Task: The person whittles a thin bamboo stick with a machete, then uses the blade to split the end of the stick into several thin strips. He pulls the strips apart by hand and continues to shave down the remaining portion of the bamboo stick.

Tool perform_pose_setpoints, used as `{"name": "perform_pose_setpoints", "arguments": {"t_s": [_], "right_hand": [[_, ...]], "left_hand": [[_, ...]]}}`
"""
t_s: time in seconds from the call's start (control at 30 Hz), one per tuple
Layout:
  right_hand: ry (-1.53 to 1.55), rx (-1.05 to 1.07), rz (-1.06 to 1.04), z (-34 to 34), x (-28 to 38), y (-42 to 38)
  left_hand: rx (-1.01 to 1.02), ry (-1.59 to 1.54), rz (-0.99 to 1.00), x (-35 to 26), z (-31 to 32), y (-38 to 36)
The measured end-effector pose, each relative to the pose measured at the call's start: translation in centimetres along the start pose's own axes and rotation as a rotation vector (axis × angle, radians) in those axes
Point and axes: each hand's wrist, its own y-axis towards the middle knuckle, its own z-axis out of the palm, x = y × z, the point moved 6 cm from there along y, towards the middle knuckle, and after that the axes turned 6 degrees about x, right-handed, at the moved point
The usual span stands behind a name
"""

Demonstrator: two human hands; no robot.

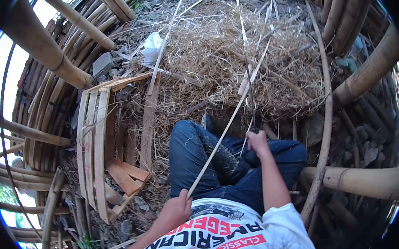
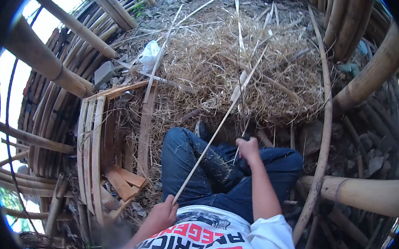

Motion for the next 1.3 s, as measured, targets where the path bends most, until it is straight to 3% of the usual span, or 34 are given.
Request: {"name": "perform_pose_setpoints", "arguments": {"t_s": [0.2,0.27,0.4,0.57,0.73,0.8,0.87,0.93,1.0,1.07,1.13,1.2,1.3], "right_hand": [[0.222,0.088,0.059,1.2,-1.7,-5.1],[0.176,0.073,0.054,0.6,-3.3,-6.3],[0.192,0.091,0.050,0.0,-3.9,-7.8],[0.420,0.056,0.004,-0.6,-4.6,-8.4],[0.568,0.008,0.065,-1.6,-7.1,-7.3],[0.635,0.029,0.131,-1.6,-7.5,-7.2],[0.603,0.011,0.130,-1.4,-7.4,-7.5],[0.385,-0.050,0.054,-1.1,-6.2,-8.8],[0.355,-0.086,0.007,-1.5,-6.3,-9.1],[0.367,0.033,0.005,-1.3,-6.3,-9.3],[0.355,0.094,0.030,-2.1,-5.4,-10.6],[0.251,0.124,0.033,-2.9,-4.3,-12.1],[-0.105,0.109,0.001,-5.2,-4.2,-13.3]], "left_hand": [[0.004,-0.009,-0.050,-0.1,-1.2,0.4],[-0.075,-0.009,0.028,-0.5,-2.6,0.4],[-0.194,0.005,-0.053,-0.2,-6.3,-0.5],[-0.409,0.116,-0.064,1.5,-11.1,-0.9],[-0.398,0.182,-0.061,4.8,-9.8,1.9],[-0.262,0.114,-0.108,6.2,-7.6,3.1],[-0.167,0.116,-0.177,6.4,-6.1,3.3],[-0.281,0.135,-0.138,5.9,-5.7,2.5],[-0.244,0.094,-0.123,5.8,-5.3,1.6],[-0.420,0.084,0.049,4.8,-6.0,0.1],[-0.423,0.046,0.060,3.1,-7.3,-1.7],[-0.535,0.028,0.160,1.6,-8.9,-3.1],[-0.494,-0.023,0.265,-0.9,-10.1,-3.2]]}}
